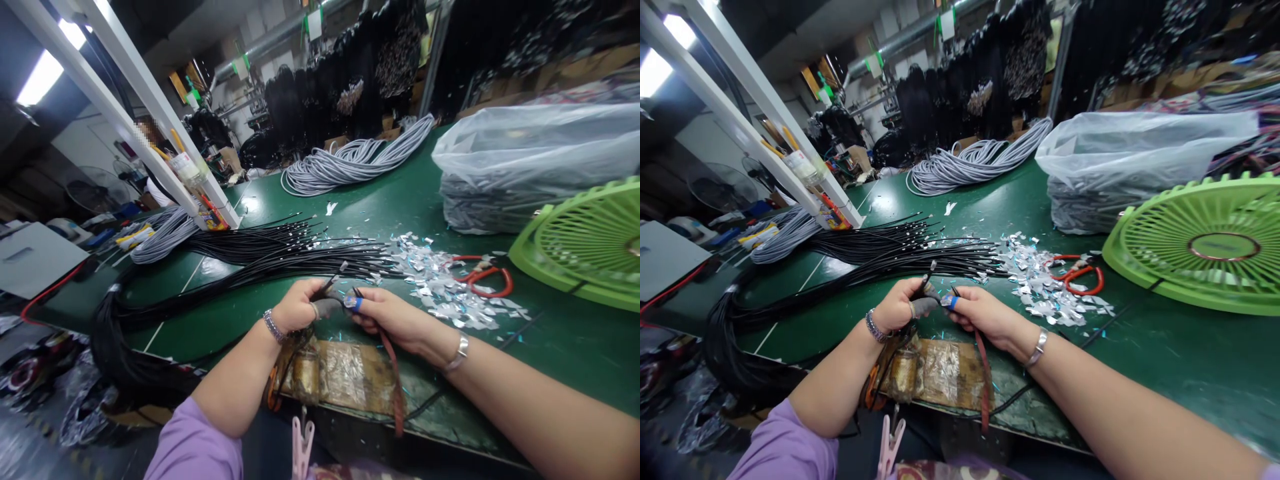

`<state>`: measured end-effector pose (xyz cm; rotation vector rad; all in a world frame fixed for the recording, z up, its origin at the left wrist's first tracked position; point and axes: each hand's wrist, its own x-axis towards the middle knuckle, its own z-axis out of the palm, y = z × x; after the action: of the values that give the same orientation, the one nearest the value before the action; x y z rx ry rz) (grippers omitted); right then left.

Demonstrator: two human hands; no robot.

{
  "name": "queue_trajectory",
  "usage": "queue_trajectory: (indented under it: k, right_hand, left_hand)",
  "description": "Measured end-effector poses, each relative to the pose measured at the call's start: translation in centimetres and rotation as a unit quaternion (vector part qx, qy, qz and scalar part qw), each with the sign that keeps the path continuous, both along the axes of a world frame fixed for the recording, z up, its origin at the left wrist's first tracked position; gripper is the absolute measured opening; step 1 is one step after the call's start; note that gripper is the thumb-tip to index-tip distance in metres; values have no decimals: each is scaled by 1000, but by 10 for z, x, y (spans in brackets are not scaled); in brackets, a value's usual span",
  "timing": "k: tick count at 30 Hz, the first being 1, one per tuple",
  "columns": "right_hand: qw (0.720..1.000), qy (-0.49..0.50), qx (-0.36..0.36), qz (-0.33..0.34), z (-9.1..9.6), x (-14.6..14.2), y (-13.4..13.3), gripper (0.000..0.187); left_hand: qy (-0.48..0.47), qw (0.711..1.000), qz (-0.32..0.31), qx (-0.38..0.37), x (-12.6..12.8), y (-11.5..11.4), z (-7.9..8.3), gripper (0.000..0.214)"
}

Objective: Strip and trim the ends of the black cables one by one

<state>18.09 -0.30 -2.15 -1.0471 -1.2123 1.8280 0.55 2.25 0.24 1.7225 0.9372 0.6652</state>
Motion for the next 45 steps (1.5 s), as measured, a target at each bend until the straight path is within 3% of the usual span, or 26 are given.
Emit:
queue_trajectory:
  k: [4, 6, 9, 12, 21, 24, 31, 41, 45]
  right_hand:
    - [998, -43, 32, 41, -5, -8, -9, 33]
    - [992, -74, 88, 58, -8, -10, -11, 26]
    - [978, -90, 187, 0, -11, -7, -4, 12]
    - [960, -114, 243, -84, -13, 1, 7, 12]
    - [915, -167, 331, -156, -15, 9, 11, 24]
    - [910, -170, 343, -158, -13, 9, 10, 28]
    - [903, -190, 356, -151, -5, 10, 8, 19]
    - [953, -124, 251, -117, -11, 4, 9, 15]
    - [954, -128, 249, -110, -9, 3, 8, 11]
  left_hand:
    - [-6, 987, 132, 91, 1, 2, -4, 35]
    - [-14, 983, 167, 78, 2, 3, -5, 37]
    - [-16, 989, 149, -4, 3, 3, -3, 44]
    - [-24, 989, 128, -63, 4, 3, -1, 49]
    - [-9, 993, 82, -81, 4, 1, -4, 50]
    - [1, 994, 75, -79, 4, 0, -4, 49]
    - [11, 995, 63, -75, 5, -1, 0, 49]
    - [31, 996, 52, -60, 3, 0, -7, 44]
    - [39, 996, 58, -52, 4, 1, -10, 41]
